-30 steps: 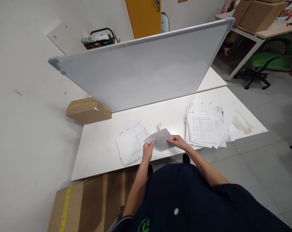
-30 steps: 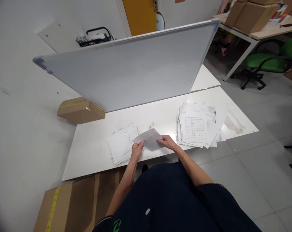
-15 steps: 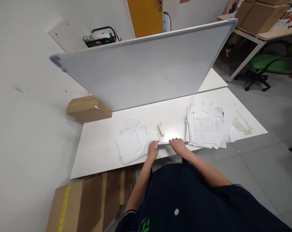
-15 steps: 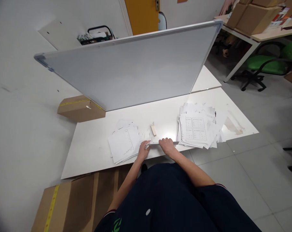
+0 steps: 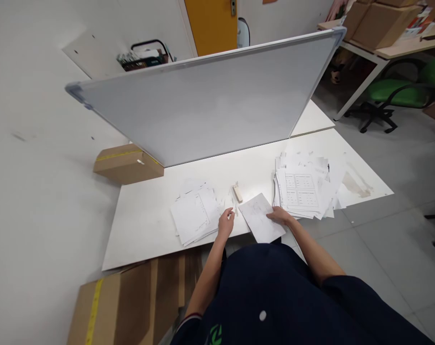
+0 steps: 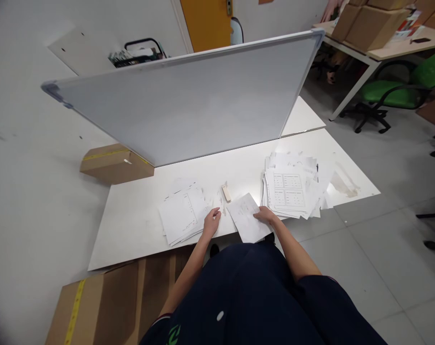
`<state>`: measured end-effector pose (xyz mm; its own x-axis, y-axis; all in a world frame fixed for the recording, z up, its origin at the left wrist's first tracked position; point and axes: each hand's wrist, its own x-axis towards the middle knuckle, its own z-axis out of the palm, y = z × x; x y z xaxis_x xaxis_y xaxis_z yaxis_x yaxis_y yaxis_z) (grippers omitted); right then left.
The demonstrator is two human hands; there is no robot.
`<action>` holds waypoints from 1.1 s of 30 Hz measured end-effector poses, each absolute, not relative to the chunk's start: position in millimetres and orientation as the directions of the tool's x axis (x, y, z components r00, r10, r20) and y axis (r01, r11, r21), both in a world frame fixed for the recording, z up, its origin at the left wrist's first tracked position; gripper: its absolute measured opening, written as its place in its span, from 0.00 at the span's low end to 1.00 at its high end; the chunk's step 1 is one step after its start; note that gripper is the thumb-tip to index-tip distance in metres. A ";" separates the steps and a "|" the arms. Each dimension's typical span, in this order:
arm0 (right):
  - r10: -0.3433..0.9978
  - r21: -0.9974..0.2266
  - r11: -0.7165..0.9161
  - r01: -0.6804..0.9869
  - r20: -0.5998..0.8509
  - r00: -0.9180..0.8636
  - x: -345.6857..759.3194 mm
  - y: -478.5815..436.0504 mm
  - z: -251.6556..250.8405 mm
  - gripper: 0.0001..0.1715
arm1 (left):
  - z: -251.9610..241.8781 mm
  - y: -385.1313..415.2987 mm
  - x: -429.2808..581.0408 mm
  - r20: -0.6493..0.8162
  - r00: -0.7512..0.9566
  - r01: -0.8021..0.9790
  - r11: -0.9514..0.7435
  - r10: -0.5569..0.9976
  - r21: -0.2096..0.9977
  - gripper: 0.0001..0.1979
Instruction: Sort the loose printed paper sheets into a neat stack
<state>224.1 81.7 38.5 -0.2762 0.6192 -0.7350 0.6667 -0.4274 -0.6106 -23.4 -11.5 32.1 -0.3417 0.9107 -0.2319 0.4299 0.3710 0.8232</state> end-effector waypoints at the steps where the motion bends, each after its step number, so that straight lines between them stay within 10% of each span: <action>1: 0.591 -0.608 -0.499 0.617 -0.760 -0.271 226.6 79.2 30.5 0.10 | 30.3 -11.6 -23.0 -0.240 -0.346 0.445 0.384 0.907 0.809 0.16; 25: 0.616 -0.661 -0.600 0.449 -0.741 -0.268 214.5 89.2 -7.7 0.14 | 36.8 25.6 -3.8 -0.419 -0.161 0.920 0.290 0.894 0.263 0.32; 33: 0.763 -0.667 -0.451 0.592 -0.632 -0.131 221.4 90.7 14.9 0.12 | 46.6 19.6 0.0 -0.372 -0.210 0.765 0.389 0.904 0.513 0.28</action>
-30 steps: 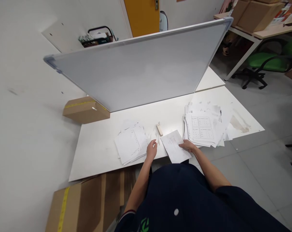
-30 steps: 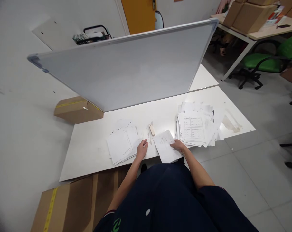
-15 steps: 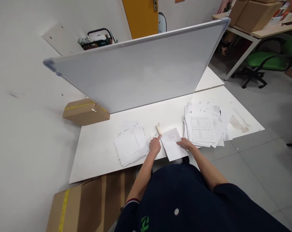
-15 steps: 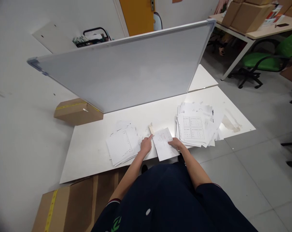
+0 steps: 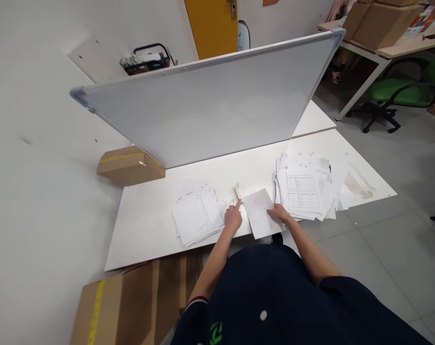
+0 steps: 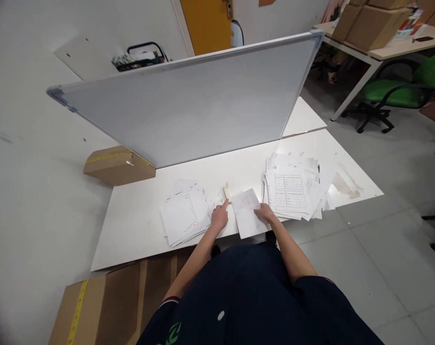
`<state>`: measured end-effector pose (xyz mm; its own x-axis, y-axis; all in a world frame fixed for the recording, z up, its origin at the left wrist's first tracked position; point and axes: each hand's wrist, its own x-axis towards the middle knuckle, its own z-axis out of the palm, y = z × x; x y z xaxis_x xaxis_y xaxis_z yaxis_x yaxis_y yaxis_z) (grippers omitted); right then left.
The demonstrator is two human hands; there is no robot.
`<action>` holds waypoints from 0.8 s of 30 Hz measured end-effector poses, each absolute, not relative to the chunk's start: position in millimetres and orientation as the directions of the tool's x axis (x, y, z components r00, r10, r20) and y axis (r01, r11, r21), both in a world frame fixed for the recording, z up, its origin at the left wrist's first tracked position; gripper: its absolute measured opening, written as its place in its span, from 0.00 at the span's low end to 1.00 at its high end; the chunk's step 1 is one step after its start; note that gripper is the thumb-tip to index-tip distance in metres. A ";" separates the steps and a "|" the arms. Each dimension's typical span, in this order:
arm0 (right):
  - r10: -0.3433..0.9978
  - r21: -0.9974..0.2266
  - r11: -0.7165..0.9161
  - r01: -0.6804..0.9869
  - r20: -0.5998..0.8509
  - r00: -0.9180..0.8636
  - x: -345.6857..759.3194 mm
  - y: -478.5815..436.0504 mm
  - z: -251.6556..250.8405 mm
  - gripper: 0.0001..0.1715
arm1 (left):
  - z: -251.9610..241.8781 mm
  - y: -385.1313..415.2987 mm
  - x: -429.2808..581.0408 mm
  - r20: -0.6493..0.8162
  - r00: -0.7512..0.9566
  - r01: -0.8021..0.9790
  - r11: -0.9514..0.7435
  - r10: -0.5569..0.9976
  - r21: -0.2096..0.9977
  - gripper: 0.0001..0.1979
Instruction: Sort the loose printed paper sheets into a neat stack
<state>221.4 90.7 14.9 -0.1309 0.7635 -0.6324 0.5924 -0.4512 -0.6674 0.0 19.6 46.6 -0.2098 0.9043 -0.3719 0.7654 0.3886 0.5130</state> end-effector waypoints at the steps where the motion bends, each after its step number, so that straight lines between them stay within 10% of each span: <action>1: 0.807 -0.672 -0.432 0.602 -0.586 -0.074 223.3 91.3 19.8 0.13 | 49.1 18.3 1.2 -0.367 -0.241 0.677 0.427 0.898 0.600 0.29; 4: 0.882 -0.761 -0.419 0.496 -0.471 0.022 220.8 89.6 34.5 0.17 | 58.0 13.3 4.6 -0.473 -0.313 0.242 0.550 0.824 0.799 0.35; 10: 0.807 -0.878 -0.436 0.195 -0.478 -0.347 168.7 66.0 58.5 0.18 | 67.7 -8.9 -6.2 -0.596 -0.153 -0.340 0.525 0.788 0.780 0.28; 16: 0.767 -0.880 -0.316 0.355 -0.457 -0.450 147.5 54.3 62.8 0.11 | 58.7 -43.4 -86.0 -0.536 -0.583 -0.306 0.446 0.611 0.841 0.15; 24: 0.960 -0.700 -0.231 0.676 -0.277 0.041 222.2 78.6 53.4 0.15 | 48.6 -72.3 -199.1 -0.408 -0.790 -0.044 0.621 0.458 0.782 0.18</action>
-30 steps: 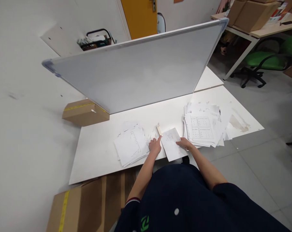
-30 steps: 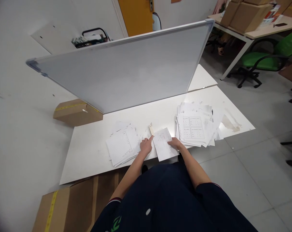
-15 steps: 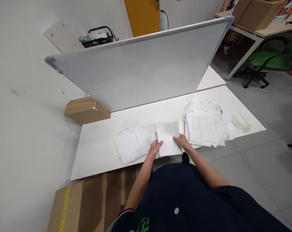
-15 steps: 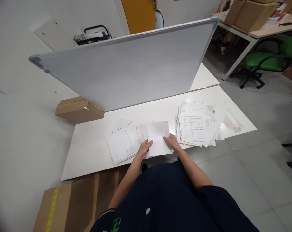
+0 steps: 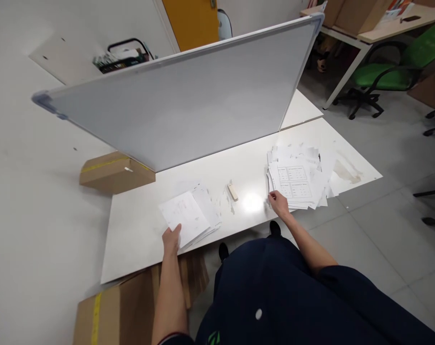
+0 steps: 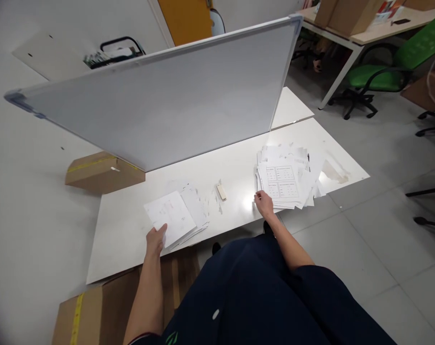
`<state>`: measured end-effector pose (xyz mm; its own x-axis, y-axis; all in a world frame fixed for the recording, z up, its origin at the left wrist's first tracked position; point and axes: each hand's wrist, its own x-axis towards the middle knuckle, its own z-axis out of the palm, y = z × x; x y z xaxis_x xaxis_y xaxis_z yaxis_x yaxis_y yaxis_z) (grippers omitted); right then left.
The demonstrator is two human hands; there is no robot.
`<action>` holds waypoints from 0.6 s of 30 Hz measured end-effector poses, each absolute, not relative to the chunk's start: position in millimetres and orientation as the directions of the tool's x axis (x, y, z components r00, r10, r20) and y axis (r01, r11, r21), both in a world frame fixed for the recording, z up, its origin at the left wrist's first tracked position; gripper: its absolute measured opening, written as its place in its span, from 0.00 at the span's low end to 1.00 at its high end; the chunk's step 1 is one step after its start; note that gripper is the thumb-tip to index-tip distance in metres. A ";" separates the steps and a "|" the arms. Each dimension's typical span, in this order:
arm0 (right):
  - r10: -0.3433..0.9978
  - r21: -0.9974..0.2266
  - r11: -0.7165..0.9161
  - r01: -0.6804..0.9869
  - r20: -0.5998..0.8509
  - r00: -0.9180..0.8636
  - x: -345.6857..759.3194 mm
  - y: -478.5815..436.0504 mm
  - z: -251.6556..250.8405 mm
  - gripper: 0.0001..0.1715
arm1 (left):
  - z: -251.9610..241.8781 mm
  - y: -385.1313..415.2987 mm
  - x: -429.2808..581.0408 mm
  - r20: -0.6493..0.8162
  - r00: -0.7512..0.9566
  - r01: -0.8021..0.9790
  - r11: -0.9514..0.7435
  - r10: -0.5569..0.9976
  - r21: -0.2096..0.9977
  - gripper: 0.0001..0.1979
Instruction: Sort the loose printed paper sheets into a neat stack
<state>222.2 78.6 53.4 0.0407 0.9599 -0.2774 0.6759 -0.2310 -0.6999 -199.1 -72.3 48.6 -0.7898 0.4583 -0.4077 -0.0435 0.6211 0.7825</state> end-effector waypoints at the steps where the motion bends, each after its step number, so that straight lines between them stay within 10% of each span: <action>1: 0.967 -0.644 -0.236 0.728 -0.231 0.109 231.1 81.8 52.2 0.17 | 49.3 -72.8 -203.1 -0.407 -0.787 0.038 0.696 0.463 0.718 0.20; 6: 0.951 -0.401 -0.288 0.869 -0.012 0.310 255.9 98.4 41.5 0.25 | 57.8 -69.0 -186.5 -0.240 -0.879 0.327 0.887 0.413 0.327 0.37; 11: 0.937 -0.332 -0.344 0.878 -0.054 0.346 261.2 111.1 22.0 0.35 | 57.7 -68.5 -139.2 -0.136 -0.833 0.452 0.802 0.536 0.391 0.33; 18: 0.961 -0.300 -0.258 0.918 -0.177 0.212 266.7 106.6 25.7 0.18 | 56.3 -68.6 -101.4 -0.135 -0.761 0.509 0.712 0.635 0.484 0.30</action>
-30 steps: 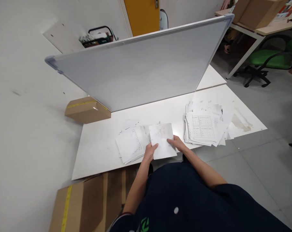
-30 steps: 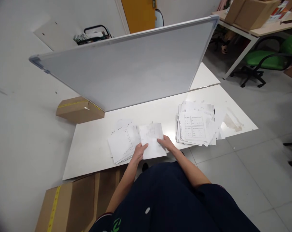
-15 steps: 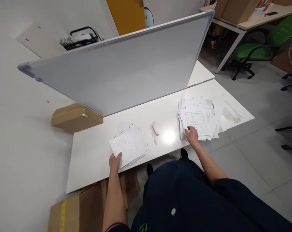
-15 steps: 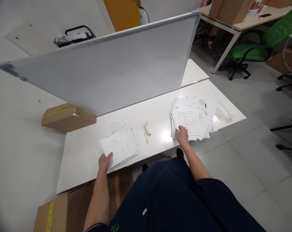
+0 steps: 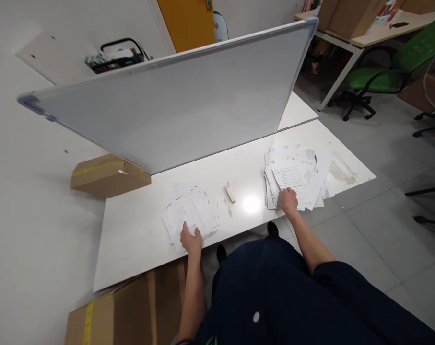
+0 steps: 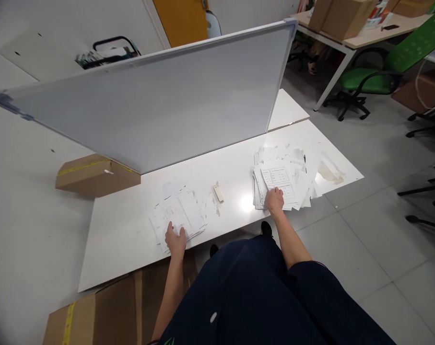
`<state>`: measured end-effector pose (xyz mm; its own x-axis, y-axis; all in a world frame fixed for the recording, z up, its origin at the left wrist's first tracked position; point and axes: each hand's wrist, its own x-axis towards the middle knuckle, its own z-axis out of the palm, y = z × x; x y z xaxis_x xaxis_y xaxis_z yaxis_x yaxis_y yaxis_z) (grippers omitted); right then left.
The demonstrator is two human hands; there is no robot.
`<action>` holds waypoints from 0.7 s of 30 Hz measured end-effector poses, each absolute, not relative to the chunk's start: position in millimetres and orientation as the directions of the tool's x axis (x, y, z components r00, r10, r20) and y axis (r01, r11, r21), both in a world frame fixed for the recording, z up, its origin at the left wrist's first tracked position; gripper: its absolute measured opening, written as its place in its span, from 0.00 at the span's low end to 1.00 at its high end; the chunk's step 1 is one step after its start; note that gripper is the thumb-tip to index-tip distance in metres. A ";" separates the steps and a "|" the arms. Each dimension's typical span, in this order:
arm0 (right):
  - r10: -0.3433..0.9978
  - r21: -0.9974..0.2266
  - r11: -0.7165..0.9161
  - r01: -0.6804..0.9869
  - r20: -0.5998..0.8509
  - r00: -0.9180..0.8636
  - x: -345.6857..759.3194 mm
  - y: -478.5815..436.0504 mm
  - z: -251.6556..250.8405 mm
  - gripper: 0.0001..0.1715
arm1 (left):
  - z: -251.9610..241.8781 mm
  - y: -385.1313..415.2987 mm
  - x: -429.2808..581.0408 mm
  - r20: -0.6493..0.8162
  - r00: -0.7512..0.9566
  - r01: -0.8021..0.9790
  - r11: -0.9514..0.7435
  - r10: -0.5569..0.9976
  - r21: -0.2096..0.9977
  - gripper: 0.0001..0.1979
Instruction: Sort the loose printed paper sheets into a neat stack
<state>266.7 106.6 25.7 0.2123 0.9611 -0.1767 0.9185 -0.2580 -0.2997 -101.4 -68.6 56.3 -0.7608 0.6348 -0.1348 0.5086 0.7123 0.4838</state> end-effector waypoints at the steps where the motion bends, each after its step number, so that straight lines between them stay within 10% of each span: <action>1: 0.954 -0.289 -0.266 0.920 -0.215 0.208 267.4 105.9 30.4 0.16 | 57.9 -67.5 -98.7 -0.126 -0.747 0.524 0.693 0.653 0.495 0.29; 9: 0.954 -0.549 -0.296 0.782 -0.214 0.211 261.0 108.6 77.0 0.14 | 73.8 -45.7 -61.9 -0.103 -0.568 0.534 0.461 0.817 0.708 0.26; 14: 0.958 -0.893 -0.276 0.356 -0.284 0.030 228.7 91.2 118.5 0.19 | 81.9 -24.9 -21.4 -0.461 -0.366 -0.022 0.488 0.808 0.873 0.28; 21: 0.857 -0.912 -0.409 0.041 -0.399 -0.327 188.7 59.8 151.7 0.22 | 98.3 -7.0 -4.0 -0.549 -0.011 -0.500 0.471 0.836 0.727 0.33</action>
<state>188.7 59.8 151.7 -0.3273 0.8566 -0.3990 0.0408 -0.4090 -0.9116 -4.0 -7.0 98.3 -0.0112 0.8356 -0.5492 -0.5003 0.4708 0.7267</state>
